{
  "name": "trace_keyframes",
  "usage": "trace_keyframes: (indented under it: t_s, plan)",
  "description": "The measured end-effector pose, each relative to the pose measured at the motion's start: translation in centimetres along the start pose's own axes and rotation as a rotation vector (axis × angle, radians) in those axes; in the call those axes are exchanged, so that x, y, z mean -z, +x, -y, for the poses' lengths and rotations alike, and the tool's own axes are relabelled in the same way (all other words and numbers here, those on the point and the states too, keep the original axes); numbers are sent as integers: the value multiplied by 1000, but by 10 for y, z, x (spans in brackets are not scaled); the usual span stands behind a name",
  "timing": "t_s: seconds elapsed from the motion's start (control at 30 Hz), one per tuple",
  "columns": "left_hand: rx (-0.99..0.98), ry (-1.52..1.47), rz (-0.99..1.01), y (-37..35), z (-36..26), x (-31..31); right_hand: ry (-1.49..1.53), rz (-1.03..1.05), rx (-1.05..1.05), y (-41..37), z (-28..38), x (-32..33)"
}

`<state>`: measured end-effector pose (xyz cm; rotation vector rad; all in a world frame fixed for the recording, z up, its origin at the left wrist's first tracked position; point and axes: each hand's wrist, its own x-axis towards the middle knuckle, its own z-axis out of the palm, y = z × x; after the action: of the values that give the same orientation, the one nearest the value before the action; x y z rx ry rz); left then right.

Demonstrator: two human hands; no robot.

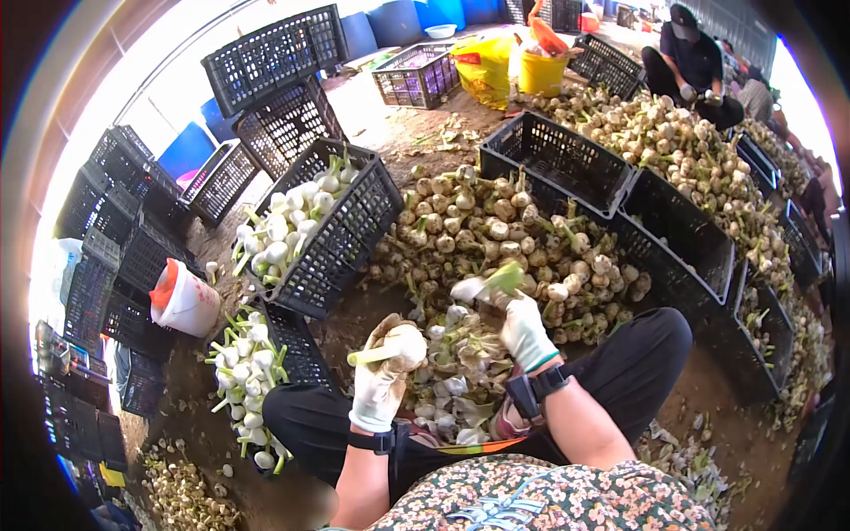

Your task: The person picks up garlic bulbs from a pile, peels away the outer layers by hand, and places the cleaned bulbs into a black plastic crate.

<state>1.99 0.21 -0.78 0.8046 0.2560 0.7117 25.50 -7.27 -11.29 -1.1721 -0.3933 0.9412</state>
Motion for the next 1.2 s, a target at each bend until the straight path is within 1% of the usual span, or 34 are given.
trace_keyframes:
  t_s: [0.03, 0.07, 0.1, 0.13, 0.17, 0.2, 0.23, 0.27, 0.3, 0.33, 0.37, 0.4, 0.47, 0.53, 0.67, 0.73, 0.77, 0.83, 0.87, 0.93, 0.97, 1.03, 1.1, 1.13, 1.17, 1.2]
  plan:
    - [-7, 4, -1, 1, -2, 2, -1, -38, -224, -1, 25, -4]
    - [-49, 180, -33, 1, -1, 5, -670, 191, -132, -42, 90, -41]
    - [-82, 354, -66, -1, 0, 6, -804, 145, 205, -51, 58, -45]
    - [-20, 412, -92, -2, -3, 2, -760, 228, 215, -54, 61, -56]
    - [-20, 408, -92, -1, -2, 2, -719, 312, 229, -56, 71, -66]
    - [-48, 556, -96, 0, -1, 1, -673, 369, 361, -60, 82, -76]
    - [-72, 706, -98, 0, -1, 1, -671, 366, 359, -62, 87, -81]
    - [-31, 739, -83, 1, 0, 3, -792, 418, 476, -64, 92, -85]
    - [-31, 740, -72, 0, 0, 3, -916, 466, 597, -65, 96, -88]
    - [-67, 859, -56, 0, 1, 2, -948, 448, 641, -67, 97, -90]
    - [-103, 976, -42, 0, 2, -2, -1048, 453, 695, -66, 94, -91]
    - [-40, 922, -72, -1, 1, -6, -1101, 474, 725, -66, 92, -89]
    - [-15, 933, -56, -3, 1, -6, -1157, 489, 745, -71, 91, -90]
    - [-6, 920, -39, -3, 6, 4, -1296, 454, 629, -83, 95, -99]
    - [75, 875, -42, -6, 6, 7, -1254, 428, 606, -75, 82, -98]
    - [80, 661, -145, -6, 7, 5, -1109, 301, 482, -68, 79, -98]
    - [-31, 704, -153, -6, 6, -7, -1054, 236, 445, -62, 73, -95]
    - [-203, 714, -298, 0, 29, 17, -856, 212, 123, -62, 80, -95]
    - [-204, 716, -301, 1, 28, 13, -854, 215, 123, -64, 80, -97]
    - [-167, 664, -451, 3, 28, 6, -806, 243, 110, -74, 73, -99]
    - [-161, 664, -450, 4, 30, 7, -764, 149, 229, -79, 62, -102]
    - [-183, 530, -473, 8, 35, 11, -858, 97, 406, -74, 52, -96]
    - [-226, 555, -453, 10, 35, 14, -918, 70, 396, -64, 51, -87]
    - [-233, 528, -393, 11, 36, 16, -911, 38, 475, -59, 46, -80]
    - [-238, 501, -336, 11, 35, 17, -944, -7, 487, -55, 47, -76]
    - [-162, 367, -308, 11, 33, 17, -936, -62, 471, -48, 42, -70]
